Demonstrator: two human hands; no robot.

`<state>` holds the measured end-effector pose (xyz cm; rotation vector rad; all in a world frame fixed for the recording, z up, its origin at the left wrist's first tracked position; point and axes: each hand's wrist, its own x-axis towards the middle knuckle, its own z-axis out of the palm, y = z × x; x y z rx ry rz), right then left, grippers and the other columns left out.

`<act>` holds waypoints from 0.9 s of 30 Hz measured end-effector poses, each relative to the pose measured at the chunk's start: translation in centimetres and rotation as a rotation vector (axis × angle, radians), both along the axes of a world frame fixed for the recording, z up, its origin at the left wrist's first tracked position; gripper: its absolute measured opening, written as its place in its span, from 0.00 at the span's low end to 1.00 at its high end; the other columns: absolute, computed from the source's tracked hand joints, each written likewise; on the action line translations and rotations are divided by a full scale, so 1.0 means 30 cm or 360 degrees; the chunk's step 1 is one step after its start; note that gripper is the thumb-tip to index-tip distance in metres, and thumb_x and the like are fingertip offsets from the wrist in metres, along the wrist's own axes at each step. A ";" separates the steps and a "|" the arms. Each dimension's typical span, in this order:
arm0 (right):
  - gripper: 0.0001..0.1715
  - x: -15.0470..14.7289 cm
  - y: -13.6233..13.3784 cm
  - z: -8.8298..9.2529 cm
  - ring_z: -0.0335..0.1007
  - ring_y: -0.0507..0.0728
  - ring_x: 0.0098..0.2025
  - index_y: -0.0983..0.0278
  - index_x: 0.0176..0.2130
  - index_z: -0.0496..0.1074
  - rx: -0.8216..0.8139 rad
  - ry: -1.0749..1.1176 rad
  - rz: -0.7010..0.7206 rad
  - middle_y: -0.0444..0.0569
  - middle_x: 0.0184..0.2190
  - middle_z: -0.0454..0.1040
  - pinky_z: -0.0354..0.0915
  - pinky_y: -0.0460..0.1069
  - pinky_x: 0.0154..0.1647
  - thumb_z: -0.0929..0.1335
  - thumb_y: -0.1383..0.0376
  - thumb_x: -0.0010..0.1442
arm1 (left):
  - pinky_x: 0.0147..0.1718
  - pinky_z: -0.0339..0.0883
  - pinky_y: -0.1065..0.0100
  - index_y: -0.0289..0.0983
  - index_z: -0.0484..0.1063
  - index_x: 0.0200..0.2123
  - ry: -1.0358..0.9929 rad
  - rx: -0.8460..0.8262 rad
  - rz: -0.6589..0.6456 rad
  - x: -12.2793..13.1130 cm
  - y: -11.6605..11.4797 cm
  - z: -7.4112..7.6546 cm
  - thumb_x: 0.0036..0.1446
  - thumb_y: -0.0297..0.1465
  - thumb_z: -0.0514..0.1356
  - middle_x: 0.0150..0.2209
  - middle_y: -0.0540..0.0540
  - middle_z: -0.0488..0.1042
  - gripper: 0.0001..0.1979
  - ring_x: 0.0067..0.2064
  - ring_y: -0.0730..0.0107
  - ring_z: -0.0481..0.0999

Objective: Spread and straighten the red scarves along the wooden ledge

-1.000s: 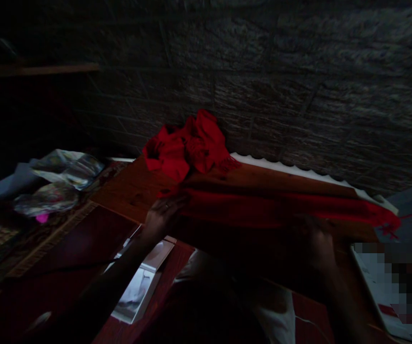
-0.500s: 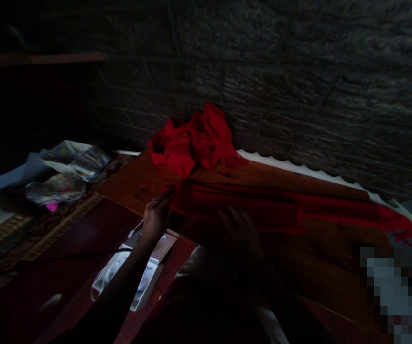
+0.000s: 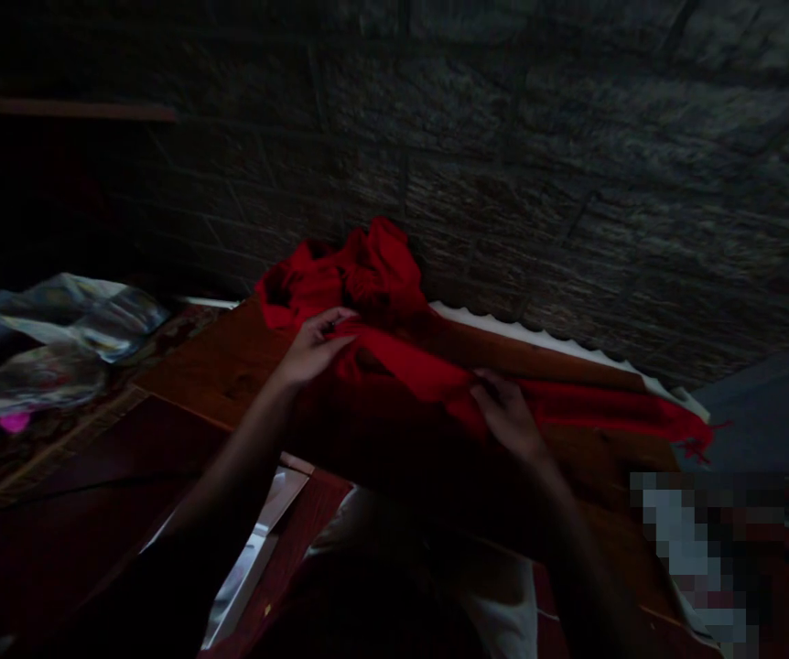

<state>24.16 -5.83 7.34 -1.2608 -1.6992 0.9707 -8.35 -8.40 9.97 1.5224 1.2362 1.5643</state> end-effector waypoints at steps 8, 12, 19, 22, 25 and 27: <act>0.32 0.022 0.040 0.090 0.76 0.60 0.49 0.61 0.45 0.80 -0.0235 0.0331 0.0132 0.50 0.46 0.81 0.68 0.57 0.58 0.76 0.42 0.50 | 0.43 0.70 0.71 0.35 0.74 0.39 -0.0280 0.0174 -0.0051 0.094 0.167 0.158 0.57 0.36 0.66 0.39 0.47 0.76 0.11 0.40 0.71 0.75; 0.31 -0.002 0.039 0.067 0.76 0.59 0.48 0.63 0.47 0.79 -0.0219 0.0321 0.0243 0.50 0.48 0.80 0.68 0.58 0.59 0.75 0.44 0.53 | 0.41 0.70 0.72 0.35 0.73 0.39 -0.0030 0.0203 -0.0013 0.056 0.140 0.214 0.59 0.34 0.64 0.38 0.48 0.75 0.09 0.39 0.71 0.74; 0.26 -0.156 0.017 0.121 0.75 0.58 0.52 0.61 0.52 0.74 0.0241 0.0258 0.0420 0.52 0.51 0.78 0.70 0.58 0.58 0.74 0.52 0.59 | 0.44 0.70 0.69 0.33 0.75 0.40 0.0364 0.0157 -0.0062 -0.031 0.087 0.363 0.59 0.36 0.65 0.39 0.47 0.77 0.12 0.42 0.67 0.76; 0.24 -0.236 0.005 0.229 0.73 0.58 0.54 0.60 0.53 0.71 0.0709 0.0293 0.0285 0.52 0.53 0.76 0.68 0.56 0.60 0.73 0.54 0.61 | 0.49 0.70 0.65 0.32 0.76 0.42 0.0534 0.0185 -0.0166 0.008 0.085 0.479 0.58 0.36 0.67 0.40 0.47 0.78 0.14 0.46 0.63 0.76; 0.25 -0.279 0.005 0.348 0.73 0.58 0.54 0.61 0.55 0.69 0.0971 0.0409 0.0152 0.53 0.53 0.75 0.68 0.54 0.58 0.72 0.54 0.62 | 0.51 0.70 0.64 0.31 0.77 0.43 0.0593 0.0267 -0.0316 0.080 0.089 0.576 0.57 0.35 0.67 0.40 0.47 0.78 0.14 0.47 0.61 0.77; 0.26 -0.280 0.016 0.407 0.72 0.58 0.55 0.61 0.55 0.68 0.1037 0.0479 0.0129 0.52 0.54 0.75 0.68 0.53 0.58 0.72 0.53 0.62 | 0.51 0.70 0.63 0.32 0.77 0.43 0.0595 0.0322 -0.0418 0.127 0.098 0.613 0.57 0.35 0.67 0.40 0.47 0.79 0.14 0.46 0.62 0.78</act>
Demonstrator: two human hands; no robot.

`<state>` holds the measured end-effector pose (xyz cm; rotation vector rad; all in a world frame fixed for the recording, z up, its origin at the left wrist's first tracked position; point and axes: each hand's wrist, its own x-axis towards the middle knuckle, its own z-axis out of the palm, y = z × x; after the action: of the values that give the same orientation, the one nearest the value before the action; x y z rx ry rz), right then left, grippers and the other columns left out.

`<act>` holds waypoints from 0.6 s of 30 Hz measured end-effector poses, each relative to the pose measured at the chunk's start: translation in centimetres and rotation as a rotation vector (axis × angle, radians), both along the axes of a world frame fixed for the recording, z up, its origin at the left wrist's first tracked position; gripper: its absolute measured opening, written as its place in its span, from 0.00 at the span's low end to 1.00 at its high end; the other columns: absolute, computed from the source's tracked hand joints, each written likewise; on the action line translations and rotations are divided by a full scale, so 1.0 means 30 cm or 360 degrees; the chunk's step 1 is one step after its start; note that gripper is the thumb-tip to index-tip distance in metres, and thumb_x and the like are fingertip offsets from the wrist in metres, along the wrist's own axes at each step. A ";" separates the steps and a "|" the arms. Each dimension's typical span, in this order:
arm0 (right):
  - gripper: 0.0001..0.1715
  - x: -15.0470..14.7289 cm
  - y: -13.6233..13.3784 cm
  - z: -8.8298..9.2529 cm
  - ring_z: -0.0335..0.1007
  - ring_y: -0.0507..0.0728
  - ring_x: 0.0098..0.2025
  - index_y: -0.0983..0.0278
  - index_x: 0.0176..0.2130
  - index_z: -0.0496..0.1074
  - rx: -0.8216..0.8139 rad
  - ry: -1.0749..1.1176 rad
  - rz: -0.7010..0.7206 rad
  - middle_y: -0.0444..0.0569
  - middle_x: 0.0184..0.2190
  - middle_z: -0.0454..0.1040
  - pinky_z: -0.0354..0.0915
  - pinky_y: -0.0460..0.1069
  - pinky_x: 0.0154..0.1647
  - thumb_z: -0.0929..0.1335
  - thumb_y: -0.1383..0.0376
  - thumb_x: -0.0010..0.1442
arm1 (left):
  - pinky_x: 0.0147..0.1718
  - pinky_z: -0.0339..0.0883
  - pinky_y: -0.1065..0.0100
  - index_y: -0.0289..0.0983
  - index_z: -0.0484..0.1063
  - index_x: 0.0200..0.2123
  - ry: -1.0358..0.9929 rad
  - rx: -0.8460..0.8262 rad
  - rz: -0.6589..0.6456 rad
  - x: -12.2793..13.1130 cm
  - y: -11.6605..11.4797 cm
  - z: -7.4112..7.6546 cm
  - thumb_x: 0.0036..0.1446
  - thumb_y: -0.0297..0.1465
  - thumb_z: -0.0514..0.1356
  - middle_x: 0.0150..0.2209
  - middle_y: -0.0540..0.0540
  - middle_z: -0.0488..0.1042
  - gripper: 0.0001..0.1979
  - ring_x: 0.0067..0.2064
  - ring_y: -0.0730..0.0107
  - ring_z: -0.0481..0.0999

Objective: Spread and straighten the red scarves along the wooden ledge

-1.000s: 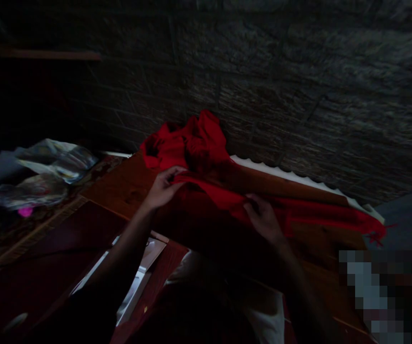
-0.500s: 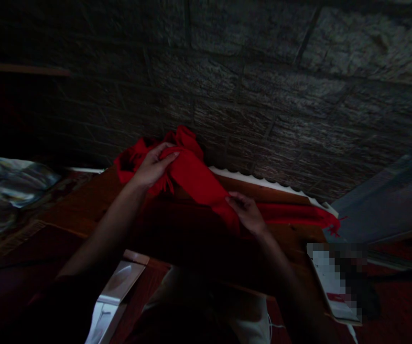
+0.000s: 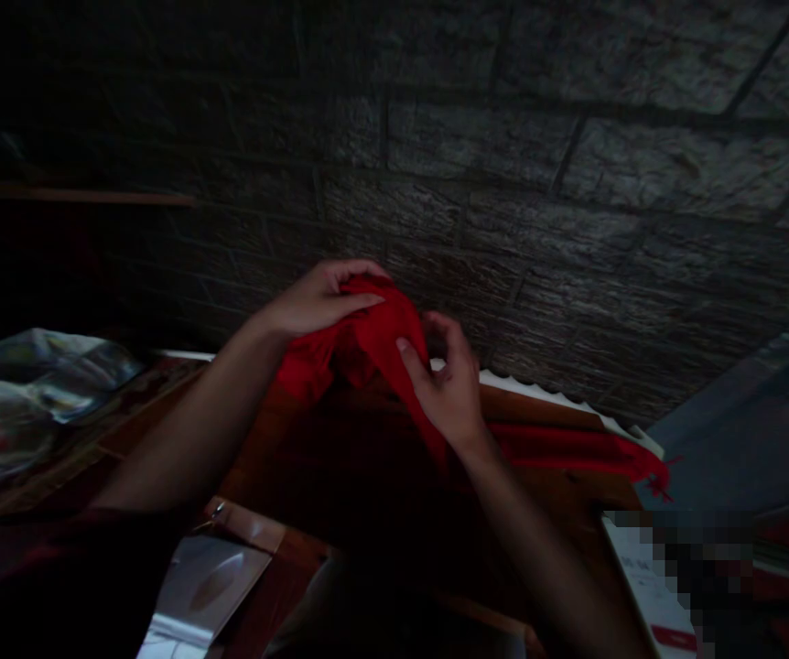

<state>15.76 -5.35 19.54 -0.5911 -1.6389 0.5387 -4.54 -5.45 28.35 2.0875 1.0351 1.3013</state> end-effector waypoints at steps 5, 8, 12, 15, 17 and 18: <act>0.18 0.047 0.035 0.027 0.75 0.56 0.48 0.62 0.45 0.74 -0.0227 -0.0019 0.0197 0.47 0.44 0.79 0.69 0.52 0.56 0.70 0.52 0.64 | 0.53 0.71 0.60 0.33 0.77 0.42 -0.0038 -0.0043 -0.0237 0.068 0.057 -0.033 0.51 0.38 0.71 0.42 0.46 0.80 0.18 0.47 0.61 0.79; 0.19 0.063 0.038 -0.007 0.76 0.57 0.45 0.62 0.43 0.74 -0.0578 0.0152 0.0327 0.46 0.41 0.79 0.70 0.52 0.53 0.71 0.50 0.61 | 0.51 0.73 0.61 0.34 0.75 0.48 -0.0377 -0.0200 -0.0158 0.081 0.091 -0.144 0.52 0.44 0.71 0.47 0.42 0.80 0.25 0.48 0.61 0.79; 0.21 0.084 0.027 -0.037 0.77 0.58 0.42 0.62 0.42 0.73 -0.0850 0.0442 0.0333 0.47 0.40 0.80 0.73 0.54 0.51 0.73 0.50 0.55 | 0.46 0.76 0.61 0.41 0.68 0.57 -0.0873 -0.0652 -0.0064 0.118 0.082 -0.378 0.61 0.52 0.61 0.53 0.39 0.78 0.29 0.50 0.59 0.80; 0.20 0.170 0.007 -0.049 0.76 0.58 0.44 0.60 0.40 0.70 -0.0858 0.0649 0.0110 0.46 0.40 0.79 0.73 0.53 0.50 0.73 0.52 0.52 | 0.53 0.74 0.55 0.41 0.64 0.62 -0.0819 -0.0923 -0.0355 0.181 0.039 -0.560 0.57 0.52 0.65 0.57 0.36 0.75 0.35 0.56 0.54 0.78; 0.20 0.277 -0.023 -0.072 0.76 0.57 0.44 0.59 0.38 0.69 -0.0855 0.0812 -0.0158 0.46 0.40 0.78 0.73 0.53 0.49 0.73 0.52 0.51 | 0.58 0.70 0.52 0.42 0.60 0.65 -0.0697 -0.0950 -0.0411 0.238 0.010 -0.660 0.53 0.46 0.70 0.61 0.34 0.72 0.41 0.60 0.52 0.74; 0.19 0.343 -0.046 -0.091 0.75 0.57 0.44 0.59 0.37 0.68 -0.0840 0.0901 -0.0315 0.46 0.39 0.78 0.73 0.52 0.49 0.73 0.52 0.51 | 0.60 0.68 0.51 0.42 0.58 0.67 -0.0625 -0.0914 -0.0359 0.267 -0.003 -0.700 0.51 0.43 0.72 0.63 0.34 0.69 0.44 0.62 0.52 0.72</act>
<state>26.04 -6.73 16.82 -0.8800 -0.8876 0.9062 3.48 -5.53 7.33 1.4043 0.8410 1.0788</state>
